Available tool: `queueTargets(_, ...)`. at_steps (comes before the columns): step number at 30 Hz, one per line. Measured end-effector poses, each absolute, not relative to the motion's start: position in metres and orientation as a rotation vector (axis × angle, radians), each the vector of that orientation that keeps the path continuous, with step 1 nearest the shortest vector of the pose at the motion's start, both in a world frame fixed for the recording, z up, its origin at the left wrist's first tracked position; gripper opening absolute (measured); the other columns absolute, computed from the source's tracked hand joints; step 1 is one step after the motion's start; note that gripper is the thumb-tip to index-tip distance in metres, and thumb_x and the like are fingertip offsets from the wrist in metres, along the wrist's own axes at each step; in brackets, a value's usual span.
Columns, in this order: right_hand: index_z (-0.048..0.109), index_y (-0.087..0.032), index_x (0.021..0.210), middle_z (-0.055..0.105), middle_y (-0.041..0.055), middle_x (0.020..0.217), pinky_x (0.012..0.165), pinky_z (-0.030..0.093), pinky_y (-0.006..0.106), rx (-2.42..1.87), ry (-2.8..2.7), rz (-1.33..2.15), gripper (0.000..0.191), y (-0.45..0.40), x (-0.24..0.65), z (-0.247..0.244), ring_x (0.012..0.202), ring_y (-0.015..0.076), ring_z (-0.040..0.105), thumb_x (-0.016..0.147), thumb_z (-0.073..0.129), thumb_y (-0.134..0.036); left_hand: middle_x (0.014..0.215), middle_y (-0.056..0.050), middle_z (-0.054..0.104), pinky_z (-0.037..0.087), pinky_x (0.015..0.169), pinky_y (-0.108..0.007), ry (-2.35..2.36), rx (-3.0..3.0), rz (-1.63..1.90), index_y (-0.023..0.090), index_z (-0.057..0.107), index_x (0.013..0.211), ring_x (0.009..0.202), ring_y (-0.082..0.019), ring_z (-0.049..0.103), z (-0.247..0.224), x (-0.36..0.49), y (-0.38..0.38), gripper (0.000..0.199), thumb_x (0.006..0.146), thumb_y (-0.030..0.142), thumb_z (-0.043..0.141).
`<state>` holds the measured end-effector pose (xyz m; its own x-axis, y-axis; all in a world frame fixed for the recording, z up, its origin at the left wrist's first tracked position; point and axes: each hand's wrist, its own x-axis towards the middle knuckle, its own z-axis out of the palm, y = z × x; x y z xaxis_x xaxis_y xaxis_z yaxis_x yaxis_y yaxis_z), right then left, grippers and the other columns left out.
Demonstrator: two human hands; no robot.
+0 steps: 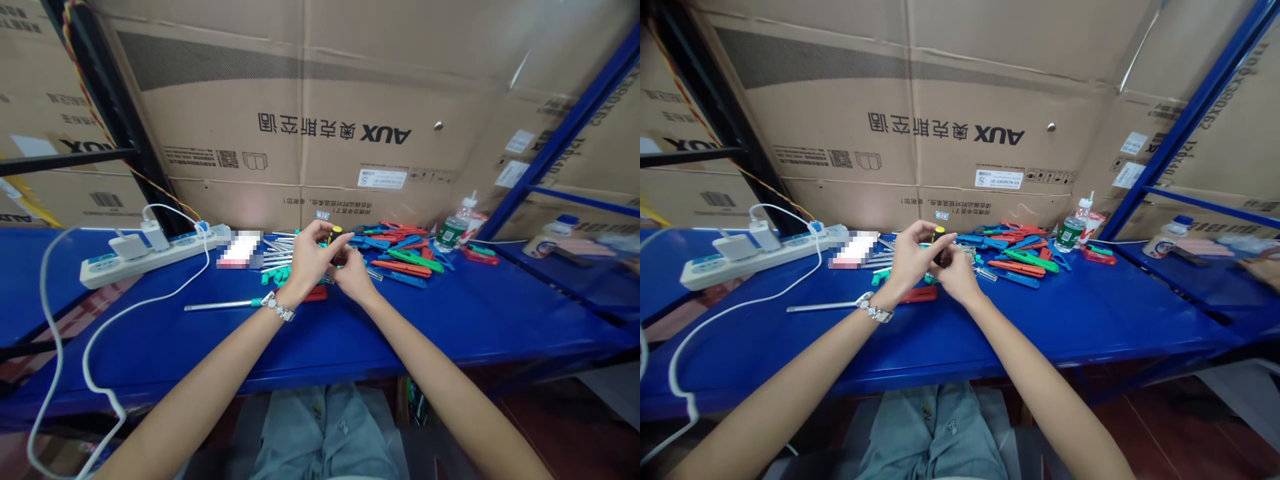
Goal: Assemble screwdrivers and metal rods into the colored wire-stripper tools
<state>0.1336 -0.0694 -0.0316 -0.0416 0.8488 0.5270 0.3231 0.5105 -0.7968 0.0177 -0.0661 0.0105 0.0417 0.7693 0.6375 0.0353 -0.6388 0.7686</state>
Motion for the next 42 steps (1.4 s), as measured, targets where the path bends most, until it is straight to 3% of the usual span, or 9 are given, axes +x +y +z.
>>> queueTargets(5, 0.056, -0.021, 0.115, 0.064, 0.0014, 0.083, 0.052, 0.044, 0.028, -0.912, -1.703, 0.849, 0.043, -0.078, 0.143, -0.025, 0.058, 0.0145, 0.057, 0.084, 0.068, -0.049, 0.106, -0.009, 0.076, 0.057, 0.071, -0.029, 0.615, 1.852, 1.372, 0.018, 0.070, 0.105, 0.086, -0.019, 0.071, 0.009, 0.005, -0.070, 0.039, 0.101, 0.052, 0.051)
queueTargets(8, 0.059, -0.021, 0.098, 0.062, 0.0006, 0.070, 0.047, 0.042, 0.028, -0.858, -1.798, 1.032, 0.037, -0.082, 0.149, -0.018, 0.053, 0.0160, 0.057, 0.089, 0.061, -0.057, 0.118, -0.011, 0.073, 0.058, 0.064, -0.029, 0.588, 1.771, 1.268, 0.020, 0.065, 0.119, 0.094, -0.022, 0.072, 0.006, 0.000, -0.070, 0.045, 0.103, 0.055, 0.042)
queueTargets(11, 0.053, -0.023, 0.082, 0.059, -0.0010, 0.068, 0.052, 0.047, 0.030, -0.851, -1.757, 0.913, 0.039, -0.080, 0.145, -0.021, 0.054, 0.0148, 0.056, 0.083, 0.071, -0.057, 0.112, -0.010, 0.074, 0.058, 0.082, -0.033, 0.686, 1.761, 1.456, 0.019, 0.065, 0.118, 0.104, -0.022, 0.070, 0.005, 0.003, -0.071, 0.041, 0.098, 0.055, 0.056)
queueTargets(15, 0.053, -0.024, 0.090, 0.057, -0.0019, 0.068, 0.051, 0.048, 0.030, -0.921, -1.649, 0.797, 0.042, -0.075, 0.136, -0.031, 0.055, 0.0159, 0.056, 0.076, 0.079, -0.055, 0.097, -0.008, 0.075, 0.056, 0.089, -0.034, 0.711, 1.733, 1.660, 0.017, 0.066, 0.101, 0.093, -0.020, 0.072, 0.007, 0.011, -0.074, 0.037, 0.086, 0.049, 0.076)
queueTargets(19, 0.054, -0.023, 0.109, 0.061, -0.0014, 0.076, 0.049, 0.048, 0.029, -0.854, -1.696, 0.915, 0.047, -0.082, 0.136, -0.028, 0.053, 0.0146, 0.059, 0.081, 0.075, -0.054, 0.106, -0.010, 0.076, 0.058, 0.082, -0.033, 0.609, 1.837, 1.480, 0.018, 0.068, 0.107, 0.097, -0.021, 0.072, 0.006, 0.008, -0.076, 0.034, 0.100, 0.049, 0.055)
queueTargets(26, 0.058, -0.023, 0.090, 0.065, -0.0003, 0.071, 0.051, 0.049, 0.031, -0.855, -1.698, 0.940, 0.038, -0.087, 0.139, -0.016, 0.052, 0.0150, 0.058, 0.082, 0.073, -0.057, 0.122, -0.011, 0.070, 0.047, 0.105, -0.042, 0.774, 2.109, 1.439, 0.022, 0.065, 0.121, 0.118, -0.024, 0.062, 0.005, -0.021, -0.071, 0.035, 0.104, 0.044, 0.044)
queueTargets(32, 0.052, -0.025, 0.087, 0.063, -0.0025, 0.065, 0.043, 0.045, 0.029, -0.929, -1.566, 0.925, 0.047, -0.079, 0.132, -0.023, 0.046, 0.0150, 0.056, 0.072, 0.082, -0.058, 0.098, -0.006, 0.067, 0.053, 0.085, -0.038, 0.874, 2.350, 1.184, 0.020, 0.064, 0.106, 0.091, -0.021, 0.064, -0.020, -0.063, -0.078, 0.023, 0.102, 0.036, 0.049)
queueTargets(39, 0.059, -0.023, 0.116, 0.062, -0.0019, 0.074, 0.047, 0.051, 0.028, -0.894, -1.625, 1.049, 0.052, -0.083, 0.138, -0.024, 0.052, 0.0136, 0.060, 0.086, 0.064, -0.065, 0.102, -0.007, 0.061, 0.052, 0.090, -0.042, 0.910, 2.557, 0.816, 0.024, 0.074, 0.110, 0.097, -0.024, 0.060, -0.050, -0.065, -0.086, 0.025, 0.097, 0.042, 0.062)
queueTargets(42, 0.062, -0.021, 0.108, 0.065, 0.0018, 0.085, 0.048, 0.053, 0.028, -0.882, -1.663, 1.114, 0.050, -0.085, 0.142, -0.021, 0.060, 0.0141, 0.063, 0.086, 0.063, -0.066, 0.101, -0.007, 0.059, 0.053, 0.088, -0.040, 0.890, 2.494, 0.839, 0.025, 0.076, 0.110, 0.094, -0.023, 0.059, -0.052, -0.063, -0.084, 0.026, 0.098, 0.042, 0.061)
